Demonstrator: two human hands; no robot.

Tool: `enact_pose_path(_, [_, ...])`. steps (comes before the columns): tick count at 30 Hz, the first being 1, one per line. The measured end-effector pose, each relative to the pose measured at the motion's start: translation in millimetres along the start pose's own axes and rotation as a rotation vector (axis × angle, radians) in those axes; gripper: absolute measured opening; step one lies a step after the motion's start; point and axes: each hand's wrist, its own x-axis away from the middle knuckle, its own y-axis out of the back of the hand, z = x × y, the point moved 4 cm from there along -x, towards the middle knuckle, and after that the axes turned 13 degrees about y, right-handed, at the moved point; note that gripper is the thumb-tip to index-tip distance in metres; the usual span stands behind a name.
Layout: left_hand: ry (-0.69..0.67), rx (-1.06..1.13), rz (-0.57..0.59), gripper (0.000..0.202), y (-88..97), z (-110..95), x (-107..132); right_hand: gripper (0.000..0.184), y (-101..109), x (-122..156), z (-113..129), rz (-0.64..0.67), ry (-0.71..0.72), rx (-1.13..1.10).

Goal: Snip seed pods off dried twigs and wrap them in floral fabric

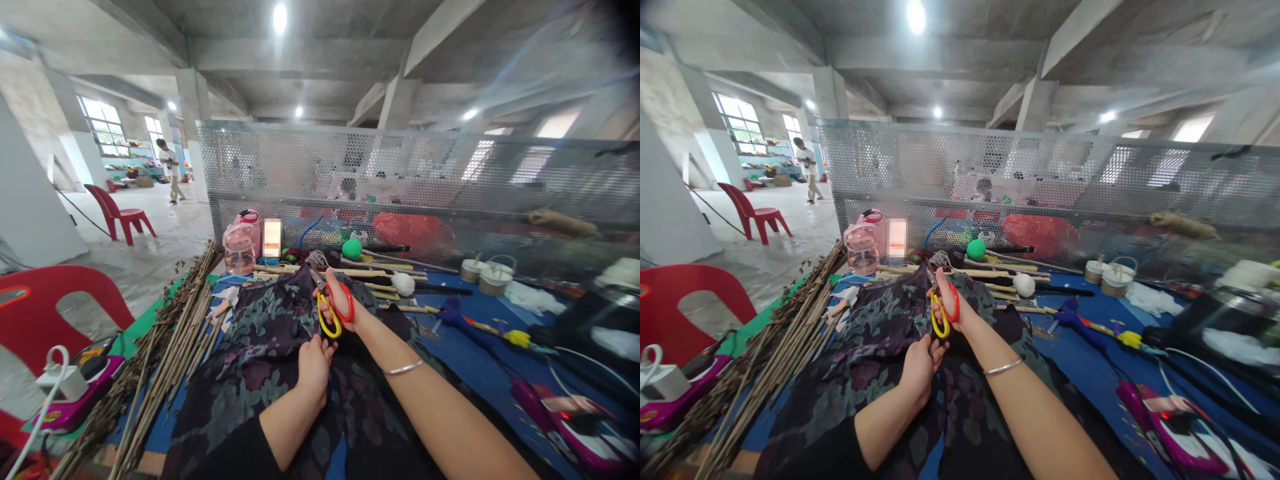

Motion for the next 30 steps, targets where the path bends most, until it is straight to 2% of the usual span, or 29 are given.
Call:
enact_pose_path(3, [-0.019,-0.018,-0.002,0.017,0.6,1,-2,0.066,-2,-2,-1,0.036,0.008,0.002])
enact_pose_path(7, [-0.021,-0.048,0.000,0.016,0.4,1,-4,0.062,0,-3,-4,0.008,0.004,-0.011])
enact_pose_path(10, [0.017,-0.104,-0.013,0.015,1.5,0,-2,0.059,3,-2,-5,0.036,0.081,-0.055])
enact_pose_path(12, [0.069,-0.200,0.020,0.020,2.5,-3,5,0.058,6,2,-6,0.071,0.154,-0.083])
enact_pose_path(14, [0.053,-0.436,0.095,0.029,2.8,-12,18,0.056,8,9,-9,0.098,0.234,-0.095])
enact_pose_path(16, [-0.127,-0.785,0.124,0.037,2.4,-30,34,0.054,11,17,-14,0.111,0.316,-0.090])
enact_pose_path(18, [-0.416,-0.968,0.022,0.044,1.8,-58,49,0.052,11,26,-21,0.120,0.376,-0.081])
enact_pose_path(21, [-0.805,-0.868,-0.141,0.041,-2.9,-101,60,0.050,10,38,-33,0.145,0.421,-0.072])
enact_pose_path(22, [-0.898,-0.769,-0.163,0.035,-4.4,-112,59,0.049,8,41,-36,0.159,0.426,-0.068])
enact_pose_path(23, [-0.934,-0.676,-0.142,0.033,-5.8,-120,53,0.048,7,43,-39,0.177,0.430,-0.067])
enact_pose_path(24, [-0.925,-0.596,-0.099,0.036,-6.7,-125,44,0.048,5,46,-41,0.195,0.431,-0.070])
enact_pose_path(26, [-0.798,-0.516,0.027,0.042,-7.4,-127,22,0.047,3,49,-43,0.231,0.429,-0.078])
enact_pose_path(30, [-0.540,-0.564,0.242,0.037,-4.2,-113,-10,0.049,1,51,-43,0.258,0.409,-0.068])
